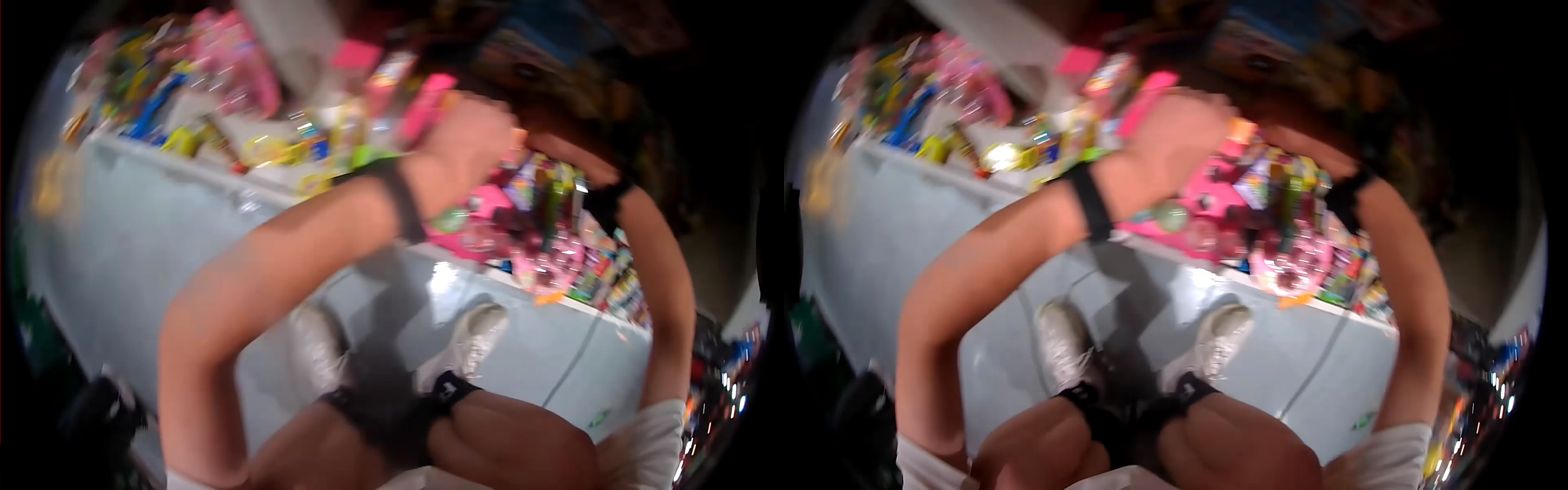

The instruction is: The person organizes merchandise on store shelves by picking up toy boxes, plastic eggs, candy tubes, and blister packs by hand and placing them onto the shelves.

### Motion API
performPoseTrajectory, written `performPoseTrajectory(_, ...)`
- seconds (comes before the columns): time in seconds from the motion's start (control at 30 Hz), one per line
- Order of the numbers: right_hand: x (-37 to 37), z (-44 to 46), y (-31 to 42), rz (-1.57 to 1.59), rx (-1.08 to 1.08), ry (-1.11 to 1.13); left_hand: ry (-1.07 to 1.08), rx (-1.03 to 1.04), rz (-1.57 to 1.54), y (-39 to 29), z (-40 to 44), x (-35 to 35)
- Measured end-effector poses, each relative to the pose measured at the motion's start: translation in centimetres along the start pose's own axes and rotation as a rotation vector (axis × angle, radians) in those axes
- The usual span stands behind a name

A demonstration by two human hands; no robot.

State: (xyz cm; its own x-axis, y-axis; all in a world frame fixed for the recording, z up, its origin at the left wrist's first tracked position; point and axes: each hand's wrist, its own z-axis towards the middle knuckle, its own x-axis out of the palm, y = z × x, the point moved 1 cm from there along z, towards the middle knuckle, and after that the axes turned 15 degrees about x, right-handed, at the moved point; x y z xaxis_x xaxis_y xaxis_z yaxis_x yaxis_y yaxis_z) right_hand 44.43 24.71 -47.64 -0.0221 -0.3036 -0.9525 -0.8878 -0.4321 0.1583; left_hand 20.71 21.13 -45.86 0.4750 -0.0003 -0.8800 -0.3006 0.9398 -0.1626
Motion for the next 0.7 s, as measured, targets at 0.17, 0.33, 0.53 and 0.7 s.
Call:
performPoseTrajectory(0.17, -0.4, -0.3, -1.1, -0.004, 0.247, 0.06, 0.133, 0.039, 0.129, 1.7, -0.1, -0.5)
performPoseTrajectory(0.33, -1.5, -0.9, 0.2, 0.095, 0.151, 0.02, 0.305, -0.01, -0.045, 4.3, 2.4, -0.9)
performPoseTrajectory(0.53, -1.5, -1.2, 0.6, 0.072, 0.233, -0.022, 0.135, -0.022, -0.008, 7.2, 6.4, 1.2)
performPoseTrajectory(0.7, -2.3, -1.4, 1.9, 0.126, 0.398, 0.062, 0.089, 0.016, 0.028, 7.8, 7.0, 3.4)
